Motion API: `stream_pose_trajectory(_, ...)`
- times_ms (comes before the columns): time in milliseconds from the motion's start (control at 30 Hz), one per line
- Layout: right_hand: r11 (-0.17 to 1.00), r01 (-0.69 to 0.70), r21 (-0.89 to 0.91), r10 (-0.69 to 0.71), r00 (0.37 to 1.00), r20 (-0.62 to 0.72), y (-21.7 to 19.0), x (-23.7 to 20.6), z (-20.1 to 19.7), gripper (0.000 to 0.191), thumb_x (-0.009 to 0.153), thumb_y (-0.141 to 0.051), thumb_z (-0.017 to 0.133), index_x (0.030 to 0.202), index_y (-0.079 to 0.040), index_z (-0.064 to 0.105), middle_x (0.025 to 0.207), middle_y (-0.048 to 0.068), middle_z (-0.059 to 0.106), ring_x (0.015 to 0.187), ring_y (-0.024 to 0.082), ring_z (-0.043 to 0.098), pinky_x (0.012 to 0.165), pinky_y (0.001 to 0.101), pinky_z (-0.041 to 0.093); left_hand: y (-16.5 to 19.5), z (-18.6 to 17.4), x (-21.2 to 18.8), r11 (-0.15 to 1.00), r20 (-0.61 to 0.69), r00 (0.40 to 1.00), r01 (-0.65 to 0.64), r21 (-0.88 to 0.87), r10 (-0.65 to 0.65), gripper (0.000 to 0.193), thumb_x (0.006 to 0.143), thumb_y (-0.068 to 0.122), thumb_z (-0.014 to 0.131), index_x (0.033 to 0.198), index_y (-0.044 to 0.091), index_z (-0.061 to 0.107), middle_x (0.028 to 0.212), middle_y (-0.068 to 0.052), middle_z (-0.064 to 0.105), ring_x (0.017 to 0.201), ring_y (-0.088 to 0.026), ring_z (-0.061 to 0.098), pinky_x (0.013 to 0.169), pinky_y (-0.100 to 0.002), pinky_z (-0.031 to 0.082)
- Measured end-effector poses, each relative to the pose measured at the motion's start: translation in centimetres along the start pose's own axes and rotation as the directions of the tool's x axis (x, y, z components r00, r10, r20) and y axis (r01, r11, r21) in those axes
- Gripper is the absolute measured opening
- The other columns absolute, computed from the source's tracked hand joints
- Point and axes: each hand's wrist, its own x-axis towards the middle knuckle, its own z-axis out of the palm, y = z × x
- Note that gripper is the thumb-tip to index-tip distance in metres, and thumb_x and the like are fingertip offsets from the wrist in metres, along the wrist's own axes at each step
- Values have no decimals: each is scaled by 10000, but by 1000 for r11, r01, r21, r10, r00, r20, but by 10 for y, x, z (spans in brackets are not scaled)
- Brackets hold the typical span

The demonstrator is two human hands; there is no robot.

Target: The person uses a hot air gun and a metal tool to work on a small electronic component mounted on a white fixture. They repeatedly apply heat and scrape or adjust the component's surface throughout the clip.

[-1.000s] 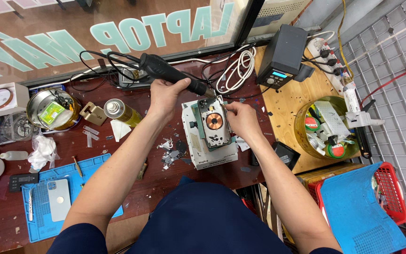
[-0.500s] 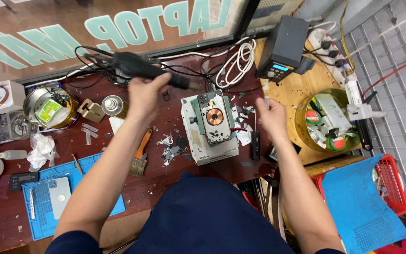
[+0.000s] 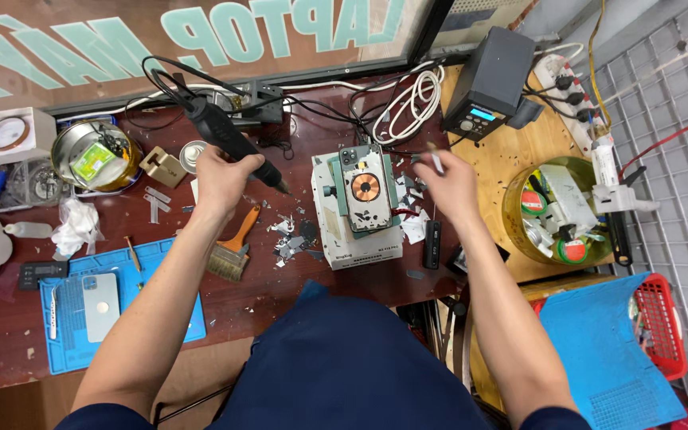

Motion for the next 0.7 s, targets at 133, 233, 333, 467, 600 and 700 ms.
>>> stream_pose_trajectory(133,983,152,-101,-129,970,207,-40,41,26,312,824,-178,836,1104,-51,786,995,100,693,889,185,664,791,309,516,2,6,-16,996,-3,996,89,2,-89,268,805,58,806,1029,5,669,919,-35,694,808,-121,643,692,-272,515)
stream_pose_trajectory(233,981,159,-114,-118,947,300,-50,66,45,296,778,-186,857,1034,-46,807,905,120,717,811,217,656,737,338,513,3,8,-21,994,-5,994,105,7,-105,247,813,53,809,1013,-8,677,898,-34,682,783,-127,629,676,-288,504)
stream_pose_trajectory(333,996,-66,-53,81,927,366,-49,76,49,221,831,-233,816,966,-59,809,789,100,755,716,190,678,693,340,530,1,9,-26,995,19,995,96,-32,-96,250,816,51,813,1020,-10,683,905,-28,692,801,-112,642,710,-271,523)
stream_pose_trajectory(467,965,-131,-225,174,967,183,-48,77,36,283,896,-317,810,920,-35,798,747,154,719,666,231,677,680,368,518,-3,6,-27,991,20,997,83,-108,-81,315,789,45,802,1071,24,664,906,-9,676,793,-88,629,703,-250,529)
stream_pose_trajectory(600,938,-141,-316,183,977,108,-54,65,27,272,895,-331,799,951,-65,785,723,169,703,654,256,673,670,392,515,-6,-2,-22,996,31,998,59,-64,-57,300,799,49,810,1057,18,660,890,-11,659,783,-89,611,689,-253,510)
stream_pose_trajectory(700,980,130,-153,-98,974,202,-56,58,35,282,771,-266,815,979,-78,784,772,128,737,685,258,699,667,401,535,-9,-5,-19,995,34,995,92,-43,-91,274,809,52,819,1026,5,659,878,-17,643,768,-96,585,669,-265,486)
